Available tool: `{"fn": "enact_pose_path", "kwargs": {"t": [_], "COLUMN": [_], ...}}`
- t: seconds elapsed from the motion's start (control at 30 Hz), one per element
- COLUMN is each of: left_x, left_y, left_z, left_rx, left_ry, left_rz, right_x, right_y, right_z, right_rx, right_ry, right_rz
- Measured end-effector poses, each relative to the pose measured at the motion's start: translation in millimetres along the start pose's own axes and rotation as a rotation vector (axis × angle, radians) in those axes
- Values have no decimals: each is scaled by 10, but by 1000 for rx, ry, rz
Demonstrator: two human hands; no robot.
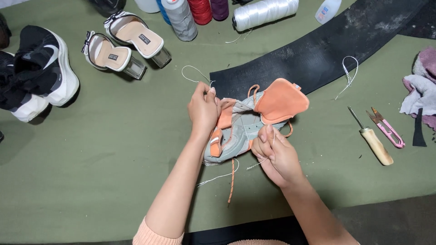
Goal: The person sews a light blue and orange sneaker using a curved awl and white thread. They repeatedly pierce the shoe's upper material near the sole and pull the thread through to secure the parts. The workspace includes other shoes and spools of thread.
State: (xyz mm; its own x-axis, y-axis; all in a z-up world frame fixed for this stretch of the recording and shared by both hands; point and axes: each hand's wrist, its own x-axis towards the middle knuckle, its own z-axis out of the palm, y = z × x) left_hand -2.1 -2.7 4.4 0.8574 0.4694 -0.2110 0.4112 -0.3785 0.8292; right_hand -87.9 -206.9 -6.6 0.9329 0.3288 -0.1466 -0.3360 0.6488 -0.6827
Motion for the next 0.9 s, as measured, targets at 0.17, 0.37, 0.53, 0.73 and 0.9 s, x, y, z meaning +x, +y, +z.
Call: {"fn": "enact_pose_path", "kwargs": {"t": [0.17,0.37,0.53,0.73,0.9], "left_x": [-6,-13,-23,-33,-358], "left_y": [9,-13,-117,-356,-687], "left_z": [-4,29,86,-527,-1516], "left_rx": [-24,-14,-254,-1057,-1241], "left_ry": [-11,-19,-132,-279,-174], "left_rz": [11,9,-40,-269,-91], "right_x": [-25,-25,-122,-485,-802], "right_y": [-49,-113,-109,-401,-805], "right_z": [70,101,42,-33,20], "right_rx": [-15,103,116,-113,-335], "right_ry": [20,-26,-19,-22,-218], "right_rz": [-29,41,54,-123,-8]}}
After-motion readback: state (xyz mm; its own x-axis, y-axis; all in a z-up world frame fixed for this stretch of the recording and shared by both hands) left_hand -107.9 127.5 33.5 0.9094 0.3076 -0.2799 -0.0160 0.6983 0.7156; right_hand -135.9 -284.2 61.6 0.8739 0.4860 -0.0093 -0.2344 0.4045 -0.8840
